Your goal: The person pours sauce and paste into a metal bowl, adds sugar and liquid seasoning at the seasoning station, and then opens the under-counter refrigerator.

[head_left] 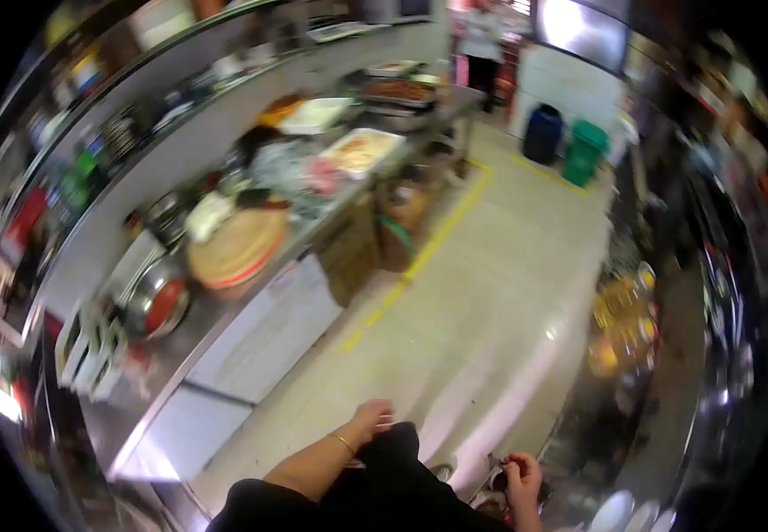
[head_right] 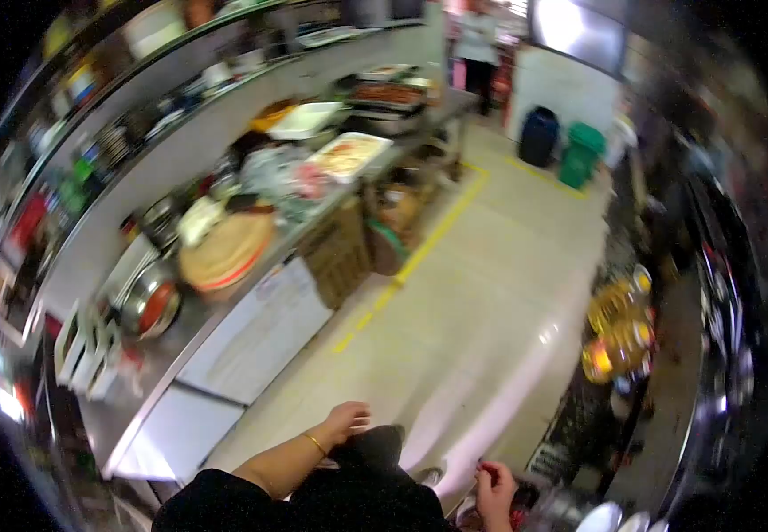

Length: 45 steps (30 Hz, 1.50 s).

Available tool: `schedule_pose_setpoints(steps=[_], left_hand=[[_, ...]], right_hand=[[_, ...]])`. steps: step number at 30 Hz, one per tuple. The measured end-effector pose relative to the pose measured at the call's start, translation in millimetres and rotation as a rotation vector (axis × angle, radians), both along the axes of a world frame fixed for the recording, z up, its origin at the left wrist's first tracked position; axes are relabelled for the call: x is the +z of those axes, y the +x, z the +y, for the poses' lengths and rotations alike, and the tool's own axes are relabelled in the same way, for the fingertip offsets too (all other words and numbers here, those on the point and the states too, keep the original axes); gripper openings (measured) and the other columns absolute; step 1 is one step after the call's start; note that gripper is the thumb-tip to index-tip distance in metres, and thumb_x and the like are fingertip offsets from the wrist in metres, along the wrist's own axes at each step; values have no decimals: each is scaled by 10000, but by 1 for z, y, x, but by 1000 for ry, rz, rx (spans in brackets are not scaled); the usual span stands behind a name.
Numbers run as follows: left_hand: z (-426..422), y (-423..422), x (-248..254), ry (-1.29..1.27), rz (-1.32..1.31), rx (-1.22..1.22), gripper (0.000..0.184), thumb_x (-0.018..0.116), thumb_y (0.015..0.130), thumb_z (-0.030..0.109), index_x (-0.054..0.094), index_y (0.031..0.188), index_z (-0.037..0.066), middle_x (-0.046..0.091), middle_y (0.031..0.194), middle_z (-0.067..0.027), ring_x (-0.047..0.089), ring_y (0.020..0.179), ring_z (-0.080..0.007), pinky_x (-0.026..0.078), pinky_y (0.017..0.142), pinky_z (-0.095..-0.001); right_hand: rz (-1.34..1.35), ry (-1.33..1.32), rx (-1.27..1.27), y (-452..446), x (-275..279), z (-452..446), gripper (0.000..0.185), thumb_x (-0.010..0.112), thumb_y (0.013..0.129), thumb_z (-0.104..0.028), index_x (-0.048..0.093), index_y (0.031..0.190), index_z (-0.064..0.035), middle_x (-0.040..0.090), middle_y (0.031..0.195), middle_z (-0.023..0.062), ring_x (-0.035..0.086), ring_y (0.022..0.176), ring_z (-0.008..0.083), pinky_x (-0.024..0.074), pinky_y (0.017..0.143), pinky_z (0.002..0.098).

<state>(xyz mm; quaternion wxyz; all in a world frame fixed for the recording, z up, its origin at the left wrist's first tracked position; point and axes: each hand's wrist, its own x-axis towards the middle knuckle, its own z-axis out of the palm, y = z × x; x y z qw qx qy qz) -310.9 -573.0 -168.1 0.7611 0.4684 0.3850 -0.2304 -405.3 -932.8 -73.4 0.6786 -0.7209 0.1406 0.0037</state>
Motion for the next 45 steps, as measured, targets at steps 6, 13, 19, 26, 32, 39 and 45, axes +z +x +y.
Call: schedule_pose_setpoints(steps=[6,13,19,26,32,39,45], left_hand=[[187,-32,-49,-318,-168,1100,135,538,907,197,504,795,130,534,695,3,502,597,-141,447,527,-281],[394,51,61,21,-580,1482,189,615,915,275,508,845,136,528,731,-2,513,652,-140,450,571,-296],[510,123,82,-158,-454,1641,218,612,915,331,532,889,129,532,768,-2,522,750,-143,448,702,-320],[521,34,44,19,-531,1762,224,561,932,348,557,839,144,592,862,-9,548,800,-145,445,741,-304],[518,68,83,-63,-511,1616,222,578,930,321,518,962,110,551,844,-9,537,821,-160,469,804,-348],[535,50,53,-7,-383,1798,286,674,880,286,454,961,122,541,761,-46,561,700,-178,488,726,-334],[518,-38,62,247,-270,1989,360,659,883,367,457,1059,127,533,949,-29,527,840,-177,474,782,-355]], right_hand=[[-176,-501,420,102,23,15,196,569,923,-99,629,1079,3,645,1000,112,619,915,208,513,792,326],[17,-164,438,191,27,168,217,566,941,-161,598,1096,-12,638,999,107,622,904,216,526,785,335],[8,-178,733,257,48,357,106,546,889,-3,590,981,26,646,905,96,616,784,146,509,739,263],[90,-327,779,288,34,407,100,585,874,-15,621,957,27,661,888,98,618,801,139,505,742,260],[43,-483,1051,310,34,455,112,600,867,-50,648,950,7,669,857,74,621,763,124,504,691,254],[-91,-547,965,345,57,485,113,555,872,-49,626,935,13,660,840,87,618,750,147,497,696,266],[-22,-530,1014,326,21,466,107,581,873,-50,637,953,-5,655,830,50,605,735,105,493,658,244]])
